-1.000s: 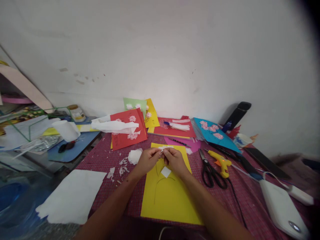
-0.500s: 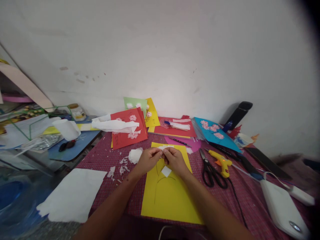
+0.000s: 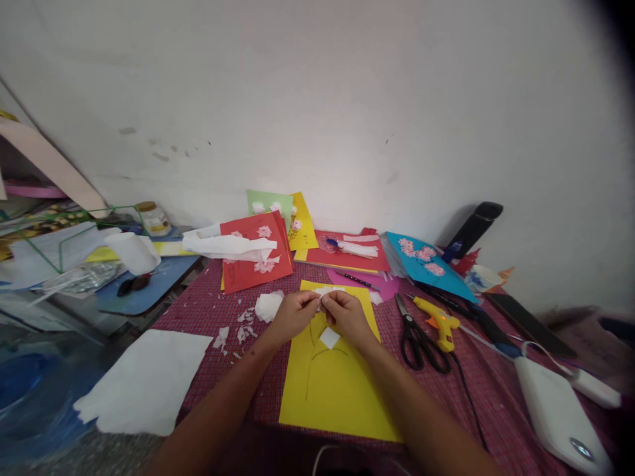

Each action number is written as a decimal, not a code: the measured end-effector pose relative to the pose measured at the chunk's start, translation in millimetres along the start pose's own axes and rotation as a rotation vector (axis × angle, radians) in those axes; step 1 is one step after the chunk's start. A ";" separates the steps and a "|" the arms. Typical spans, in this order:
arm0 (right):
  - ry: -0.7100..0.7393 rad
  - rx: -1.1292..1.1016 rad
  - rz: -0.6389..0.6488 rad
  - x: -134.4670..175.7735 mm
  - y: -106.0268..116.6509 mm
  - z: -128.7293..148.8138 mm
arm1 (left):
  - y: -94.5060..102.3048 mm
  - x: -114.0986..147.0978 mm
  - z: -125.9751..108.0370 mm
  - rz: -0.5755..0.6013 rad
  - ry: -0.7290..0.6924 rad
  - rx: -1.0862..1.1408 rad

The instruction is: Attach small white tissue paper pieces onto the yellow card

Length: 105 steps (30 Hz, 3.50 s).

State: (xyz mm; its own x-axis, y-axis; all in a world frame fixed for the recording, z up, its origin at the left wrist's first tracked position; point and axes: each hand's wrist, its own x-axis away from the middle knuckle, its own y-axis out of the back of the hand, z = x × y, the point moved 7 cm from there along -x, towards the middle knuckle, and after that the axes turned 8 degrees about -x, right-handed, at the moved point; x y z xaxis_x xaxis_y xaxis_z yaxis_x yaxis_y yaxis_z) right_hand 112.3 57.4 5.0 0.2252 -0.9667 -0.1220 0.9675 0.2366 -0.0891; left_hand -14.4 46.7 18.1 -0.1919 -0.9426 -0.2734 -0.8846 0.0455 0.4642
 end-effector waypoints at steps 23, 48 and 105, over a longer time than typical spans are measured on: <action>0.105 0.121 -0.107 -1.8 14.7 8.3 | -1.9 -2.2 15.6 -0.034 0.157 0.213; -0.015 -0.059 -0.070 -3.5 10.6 -3.3 | -7.5 0.2 19.5 0.046 0.261 0.349; 0.051 0.161 -0.027 -2.0 9.3 1.3 | -1.4 -0.5 5.8 -0.008 0.101 0.042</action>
State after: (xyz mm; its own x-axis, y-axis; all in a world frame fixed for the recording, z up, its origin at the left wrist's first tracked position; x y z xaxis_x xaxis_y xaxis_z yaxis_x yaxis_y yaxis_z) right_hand 120.9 61.4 5.7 0.1965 -0.9654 -0.1716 0.9800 0.1877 0.0661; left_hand -15.5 49.1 12.6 -0.1430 -0.9715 -0.1892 -0.9031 0.0499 0.4264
